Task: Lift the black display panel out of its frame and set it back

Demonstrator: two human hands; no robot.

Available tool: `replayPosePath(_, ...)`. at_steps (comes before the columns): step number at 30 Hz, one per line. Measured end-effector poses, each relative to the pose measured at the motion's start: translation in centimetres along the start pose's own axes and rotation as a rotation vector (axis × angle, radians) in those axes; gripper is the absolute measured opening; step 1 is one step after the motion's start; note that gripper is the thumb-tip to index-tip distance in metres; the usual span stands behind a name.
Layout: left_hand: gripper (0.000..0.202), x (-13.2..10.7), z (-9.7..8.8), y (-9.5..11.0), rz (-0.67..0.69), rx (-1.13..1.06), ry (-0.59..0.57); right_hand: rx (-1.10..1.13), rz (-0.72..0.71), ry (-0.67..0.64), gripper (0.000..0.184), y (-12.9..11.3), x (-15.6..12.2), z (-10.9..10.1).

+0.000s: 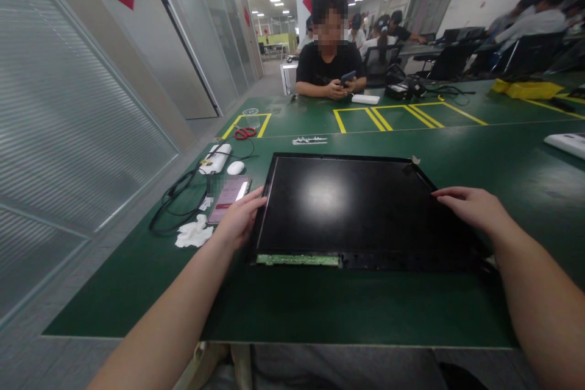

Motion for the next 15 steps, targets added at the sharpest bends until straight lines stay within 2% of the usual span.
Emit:
replayPosePath(5, 0.063, 0.0, 0.2, -0.4, -0.001, -0.088, -0.01, -0.009, -0.022, 0.002, 0.035, -0.2, -0.2, -0.1)
replayPosePath(11, 0.067, 0.6, -0.1, -1.7, 0.044, -0.158, -0.12, -0.037, 0.03, -0.031, 0.036, -1.1, -1.2, -0.7)
replayPosePath(15, 0.063, 0.9, -0.3, -2.0, 0.067, -0.175, -0.125, -0.038, 0.02, -0.029, 0.037, -1.0, -1.2, -0.7)
Point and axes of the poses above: each hand's wrist, its own x-axis towards the middle knuckle, its own z-axis out of the palm, y = z × x, the point moved 2 cm from there along x, towards the middle knuckle, and after that the axes turned 9 degrees about z, right-handed, at the moved point
